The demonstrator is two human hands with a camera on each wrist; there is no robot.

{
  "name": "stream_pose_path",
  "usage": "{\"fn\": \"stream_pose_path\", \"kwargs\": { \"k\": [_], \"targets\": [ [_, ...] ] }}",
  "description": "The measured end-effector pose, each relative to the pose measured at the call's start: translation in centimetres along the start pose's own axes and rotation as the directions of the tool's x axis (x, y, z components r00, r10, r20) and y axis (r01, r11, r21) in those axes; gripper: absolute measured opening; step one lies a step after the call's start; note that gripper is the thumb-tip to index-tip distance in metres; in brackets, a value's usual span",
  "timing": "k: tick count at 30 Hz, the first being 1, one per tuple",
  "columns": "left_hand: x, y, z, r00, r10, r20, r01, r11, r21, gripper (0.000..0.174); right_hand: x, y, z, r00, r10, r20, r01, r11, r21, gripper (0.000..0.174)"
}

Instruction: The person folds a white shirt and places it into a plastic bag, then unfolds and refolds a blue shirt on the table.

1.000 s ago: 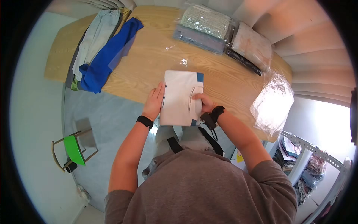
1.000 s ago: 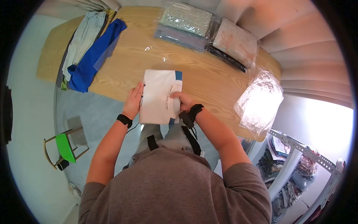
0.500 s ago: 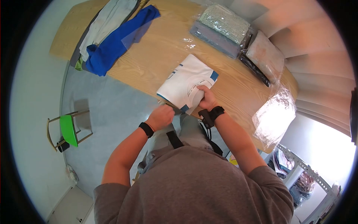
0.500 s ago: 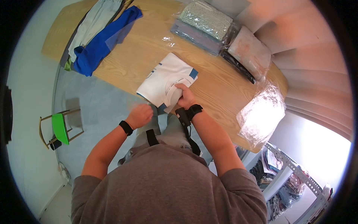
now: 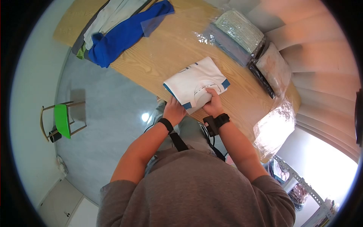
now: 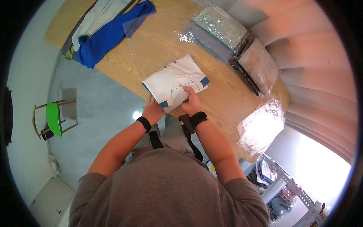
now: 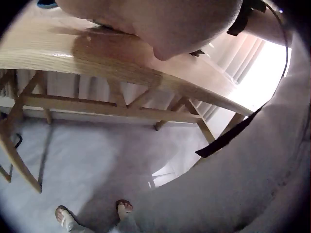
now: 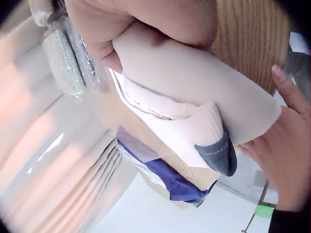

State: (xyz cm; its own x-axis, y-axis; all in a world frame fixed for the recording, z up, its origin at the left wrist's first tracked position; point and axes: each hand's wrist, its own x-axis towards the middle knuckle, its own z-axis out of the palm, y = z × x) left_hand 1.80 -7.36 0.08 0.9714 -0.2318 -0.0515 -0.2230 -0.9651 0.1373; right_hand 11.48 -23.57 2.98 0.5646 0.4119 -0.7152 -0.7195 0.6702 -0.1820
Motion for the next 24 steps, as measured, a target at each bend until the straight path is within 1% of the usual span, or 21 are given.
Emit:
{"fn": "stream_pose_path", "kwargs": {
  "k": [1, 3, 4, 6, 7, 9, 10, 12, 13, 15, 17, 18, 19, 21, 22, 24],
  "targets": [
    [0.4, -0.3, -0.1, 1.000, -0.008, -0.002, 0.008, 1.000, -0.004, 0.056, 0.1, -0.2, -0.1, 1.000, 0.004, -0.002, -0.004, 1.000, -0.008, 0.034],
    [1.0, -0.6, -0.5, 0.993, -0.116, -0.021, 0.116, 0.993, -0.017, 0.055, 0.3, -0.5, -0.2, 1.000, 0.028, -0.003, -0.028, 1.000, 0.000, 0.034],
    [1.0, -0.5, -0.8, 0.992, -0.124, -0.025, 0.123, 0.992, -0.023, 0.055, 0.3, -0.6, -0.2, 1.000, 0.030, -0.005, -0.030, 1.000, -0.010, 0.034],
    [0.9, -0.7, -1.2, 0.978, -0.149, 0.146, 0.150, 0.989, 0.005, 0.058, 0.6, -0.7, -0.2, 0.999, -0.009, -0.037, 0.009, 1.000, -0.007, 0.033],
    [0.5, -0.7, -1.2, 0.977, -0.155, 0.144, 0.156, 0.988, 0.003, 0.058, 0.6, -0.8, -0.1, 0.999, -0.006, -0.036, 0.005, 1.000, -0.012, 0.033],
    [-0.5, -0.5, -1.1, 0.971, -0.213, 0.106, 0.223, 0.971, -0.084, 0.062, 0.6, -0.9, -0.4, 1.000, -0.012, -0.010, 0.011, 0.999, -0.043, 0.032],
    [-1.1, -0.7, -0.7, 0.972, -0.211, 0.107, 0.221, 0.972, -0.085, 0.062, 0.8, -0.9, -0.7, 1.000, -0.013, -0.013, 0.013, 0.999, -0.042, 0.032],
    [-1.9, -1.0, 0.1, 0.968, -0.245, 0.046, 0.249, 0.956, -0.156, 0.060, 1.4, -1.2, -2.2, 0.999, 0.046, 0.028, -0.044, 0.996, -0.079, 0.033],
    [-1.9, -0.9, 0.0, 0.974, -0.222, 0.041, 0.226, 0.958, -0.176, 0.060, 1.8, -1.4, -3.1, 1.000, 0.019, 0.014, -0.018, 0.997, -0.080, 0.033],
    [-1.8, -0.6, -0.3, 0.963, -0.258, 0.074, 0.263, 0.963, -0.065, 0.068, 2.7, -0.8, -4.4, 0.999, -0.011, -0.044, 0.005, 0.992, -0.127, 0.035],
    [-1.7, -0.6, -1.0, 0.961, -0.241, 0.133, 0.243, 0.970, 0.003, 0.070, 2.9, -0.6, -4.1, 0.996, -0.048, -0.073, 0.039, 0.991, -0.128, 0.035],
    [-1.8, -0.5, -1.1, 0.965, -0.229, 0.130, 0.229, 0.973, 0.018, 0.072, 2.9, -0.5, -3.5, 0.995, -0.049, -0.081, 0.039, 0.992, -0.120, 0.036],
    [-1.8, -0.5, -0.8, 0.964, -0.231, 0.132, 0.231, 0.973, 0.019, 0.072, 2.7, -0.6, -3.0, 0.996, -0.046, -0.082, 0.036, 0.992, -0.120, 0.036],
    [-1.9, -0.6, -0.8, 0.972, -0.220, 0.083, 0.221, 0.975, -0.001, 0.072, 2.8, -0.1, -2.2, 0.999, -0.002, -0.052, 0.000, 0.999, -0.045, 0.036],
    [-1.8, -0.7, -1.0, 0.968, -0.233, 0.089, 0.233, 0.973, 0.009, 0.072, 3.3, 0.3, -1.9, 0.999, 0.014, -0.048, -0.016, 0.999, -0.043, 0.036],
    [-1.6, -0.5, -1.3, 0.973, -0.205, 0.105, 0.207, 0.978, -0.008, 0.069, 4.3, 1.0, -1.3, 0.997, -0.070, 0.014, 0.070, 0.997, -0.044, 0.037]
  ]
}}
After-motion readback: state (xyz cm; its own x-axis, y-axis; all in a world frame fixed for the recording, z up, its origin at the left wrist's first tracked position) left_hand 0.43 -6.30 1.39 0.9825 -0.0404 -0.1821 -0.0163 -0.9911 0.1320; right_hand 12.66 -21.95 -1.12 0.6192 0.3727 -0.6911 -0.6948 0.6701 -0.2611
